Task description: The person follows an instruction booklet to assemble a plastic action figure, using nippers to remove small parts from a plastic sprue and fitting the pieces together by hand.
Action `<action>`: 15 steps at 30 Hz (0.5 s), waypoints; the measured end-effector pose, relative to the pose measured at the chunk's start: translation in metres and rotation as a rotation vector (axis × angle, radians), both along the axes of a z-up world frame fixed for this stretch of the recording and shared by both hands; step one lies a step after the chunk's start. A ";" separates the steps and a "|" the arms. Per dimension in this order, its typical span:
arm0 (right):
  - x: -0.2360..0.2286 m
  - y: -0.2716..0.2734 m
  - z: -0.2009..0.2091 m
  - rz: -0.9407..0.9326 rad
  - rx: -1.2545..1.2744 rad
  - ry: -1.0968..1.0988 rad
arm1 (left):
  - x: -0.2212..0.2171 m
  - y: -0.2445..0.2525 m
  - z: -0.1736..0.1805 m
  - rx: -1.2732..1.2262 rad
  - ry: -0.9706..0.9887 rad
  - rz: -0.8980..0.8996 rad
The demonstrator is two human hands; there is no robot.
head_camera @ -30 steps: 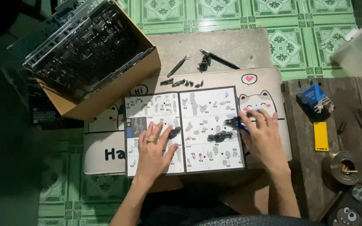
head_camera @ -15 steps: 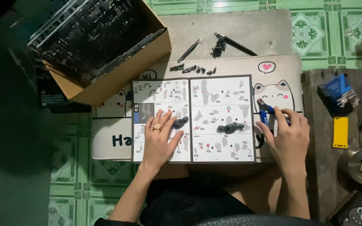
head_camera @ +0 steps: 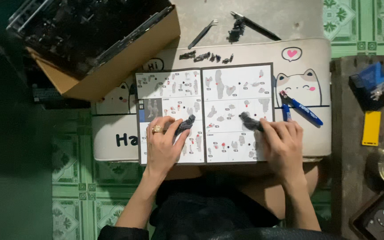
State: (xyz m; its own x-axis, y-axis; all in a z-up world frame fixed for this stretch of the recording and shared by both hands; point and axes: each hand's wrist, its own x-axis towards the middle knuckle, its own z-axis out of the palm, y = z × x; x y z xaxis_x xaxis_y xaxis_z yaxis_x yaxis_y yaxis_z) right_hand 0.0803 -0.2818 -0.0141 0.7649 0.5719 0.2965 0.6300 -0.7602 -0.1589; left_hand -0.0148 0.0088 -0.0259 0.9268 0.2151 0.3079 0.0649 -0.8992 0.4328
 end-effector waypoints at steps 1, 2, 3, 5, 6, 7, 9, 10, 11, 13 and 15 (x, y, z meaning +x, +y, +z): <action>-0.001 0.000 -0.004 0.005 0.000 0.004 | 0.000 -0.001 -0.001 0.000 0.004 0.005; -0.002 -0.001 -0.008 -0.027 0.009 -0.025 | 0.000 -0.002 -0.003 0.011 -0.008 0.023; -0.003 -0.003 -0.011 -0.063 0.016 -0.059 | 0.001 -0.004 -0.005 0.020 -0.024 0.036; -0.006 -0.008 -0.018 -0.100 0.001 -0.104 | 0.007 -0.013 -0.008 0.015 -0.054 0.027; -0.008 -0.011 -0.021 -0.139 -0.011 -0.148 | 0.010 -0.017 -0.009 0.014 -0.084 0.017; -0.010 -0.010 -0.017 -0.140 -0.017 -0.151 | 0.012 -0.018 -0.004 0.008 -0.086 0.016; -0.015 -0.008 -0.011 -0.214 -0.036 -0.071 | 0.018 -0.020 0.008 -0.061 -0.089 0.011; -0.022 -0.008 -0.003 -0.219 -0.039 -0.074 | 0.018 -0.019 0.010 -0.064 -0.092 0.007; -0.028 -0.008 0.005 -0.207 0.029 -0.024 | 0.019 -0.016 0.012 -0.096 -0.067 0.001; -0.052 -0.025 -0.005 -0.204 0.092 0.023 | 0.018 -0.013 0.012 -0.132 -0.045 -0.014; -0.086 -0.059 -0.040 -0.389 0.235 0.403 | 0.017 -0.011 0.007 -0.141 -0.088 -0.065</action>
State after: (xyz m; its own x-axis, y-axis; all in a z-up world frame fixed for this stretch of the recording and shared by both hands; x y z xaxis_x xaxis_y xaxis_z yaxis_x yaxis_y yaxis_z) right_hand -0.0061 -0.3413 -0.0542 0.9830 0.1819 0.0240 0.1678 -0.8384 -0.5186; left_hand 0.0024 -0.0024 -0.0187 0.9109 0.2027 0.3595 -0.0349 -0.8301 0.5566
